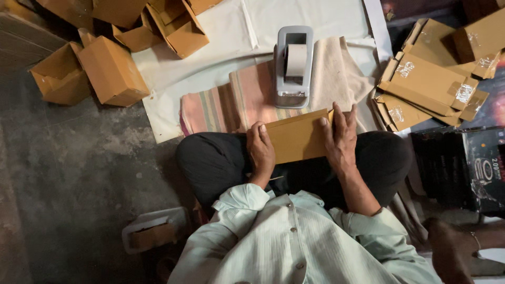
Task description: The person sits on the floor and repeatedly picks up small cardboard boxes, folds the flaps, and seals them using a tape dispenser. The sealed boxes are placed into a growing stack to the right.
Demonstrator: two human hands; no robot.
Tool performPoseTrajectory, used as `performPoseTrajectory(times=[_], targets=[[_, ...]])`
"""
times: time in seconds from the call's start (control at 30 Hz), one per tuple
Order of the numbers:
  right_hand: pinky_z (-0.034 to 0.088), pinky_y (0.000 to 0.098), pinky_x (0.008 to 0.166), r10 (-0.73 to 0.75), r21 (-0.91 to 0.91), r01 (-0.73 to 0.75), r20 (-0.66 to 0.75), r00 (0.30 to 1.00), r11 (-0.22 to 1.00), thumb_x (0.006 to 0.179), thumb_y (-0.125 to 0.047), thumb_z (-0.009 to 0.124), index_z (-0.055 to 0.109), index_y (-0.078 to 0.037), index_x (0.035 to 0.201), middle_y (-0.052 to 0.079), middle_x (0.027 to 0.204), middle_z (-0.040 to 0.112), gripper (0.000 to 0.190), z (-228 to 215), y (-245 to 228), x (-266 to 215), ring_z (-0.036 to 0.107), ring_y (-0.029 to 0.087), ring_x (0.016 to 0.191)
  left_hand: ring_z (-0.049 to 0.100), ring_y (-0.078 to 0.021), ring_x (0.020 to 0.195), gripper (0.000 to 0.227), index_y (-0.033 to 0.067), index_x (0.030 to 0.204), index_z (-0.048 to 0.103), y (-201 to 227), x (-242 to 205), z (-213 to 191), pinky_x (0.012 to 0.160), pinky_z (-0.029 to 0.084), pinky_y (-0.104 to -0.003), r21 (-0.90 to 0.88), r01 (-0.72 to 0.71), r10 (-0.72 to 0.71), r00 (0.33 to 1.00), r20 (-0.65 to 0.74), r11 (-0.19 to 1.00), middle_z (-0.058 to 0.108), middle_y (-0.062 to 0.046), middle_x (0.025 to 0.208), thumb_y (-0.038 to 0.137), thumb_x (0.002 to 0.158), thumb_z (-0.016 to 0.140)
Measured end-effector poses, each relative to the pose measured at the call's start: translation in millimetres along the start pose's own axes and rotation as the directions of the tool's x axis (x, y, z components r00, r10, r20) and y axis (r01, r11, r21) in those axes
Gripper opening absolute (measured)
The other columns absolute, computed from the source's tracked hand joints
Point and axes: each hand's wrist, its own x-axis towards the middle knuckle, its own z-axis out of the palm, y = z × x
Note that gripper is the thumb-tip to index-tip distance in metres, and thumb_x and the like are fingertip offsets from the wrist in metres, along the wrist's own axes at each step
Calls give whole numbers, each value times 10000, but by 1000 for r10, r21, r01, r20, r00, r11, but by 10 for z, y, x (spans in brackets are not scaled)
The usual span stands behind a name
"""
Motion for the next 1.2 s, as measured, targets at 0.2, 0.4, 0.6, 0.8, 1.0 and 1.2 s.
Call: performPoseTrajectory(times=[0.2, 0.4, 0.6, 0.8, 1.0, 1.2], targets=[[184, 615, 1247, -108, 21, 106, 94, 990, 994, 1119, -302, 500, 448, -60, 1559, 231, 1343, 577, 505, 26, 129, 43, 154, 538, 1519, 624, -411, 1004, 266, 44, 1169, 609, -13, 12, -19, 860, 506, -462, -27, 8, -7, 1000, 23, 1000, 646, -214, 1079, 253, 1115, 453], [176, 583, 1257, 35, 143, -52, 118, 992, 988, 1139, -335, 384, 615, -156, 1338, 274, 1380, 534, 353, 125, 299, 136, 95, 546, 1533, 627, -416, 1089, 303, 30, 1245, 570, -56, 50, -10, 929, 495, -462, -33, 52, -48, 993, 107, 998, 650, -224, 1163, 278, 1107, 465], [200, 555, 1249, 133, 95, -133, 8, 991, 987, 1152, -359, 347, 676, -167, 1258, 276, 1443, 508, 395, 321, 488, 250, 180, 552, 1511, 531, -440, 1282, 464, -31, 1460, 404, -126, 242, -101, 1067, 426, -474, -238, -101, 142, 976, 162, 966, 524, -286, 1395, 254, 1108, 504], [8, 654, 1234, -29, -69, 39, 130, 991, 997, 1132, -382, 241, 509, -168, 1429, 168, 1421, 556, 453, 363, 492, 346, 423, 404, 1370, 604, -383, 1182, 392, 18, 1381, 467, -179, 468, -84, 1030, 480, -439, -192, -86, 117, 981, 153, 978, 586, -238, 1296, 267, 1086, 538], [-90, 609, 1203, 79, 69, -91, 162, 984, 993, 1121, -420, 283, 569, -176, 1338, 97, 1261, 635, 434, 275, 352, 390, 464, 270, 1342, 603, -394, 1136, 397, 18, 1350, 459, -173, 510, -31, 995, 472, -465, -147, -62, 89, 979, 183, 987, 589, -232, 1246, 300, 1081, 535], [-81, 576, 1236, 77, 158, -93, 103, 992, 983, 1104, -412, 371, 627, -162, 1262, 64, 1076, 696, 392, 226, 306, 370, 560, 222, 1249, 390, -507, 1329, 1025, -34, 1497, 327, 172, 406, -258, 1076, 310, -624, 292, -427, 346, 892, 290, 856, 407, -296, 1440, 658, 831, 686]])
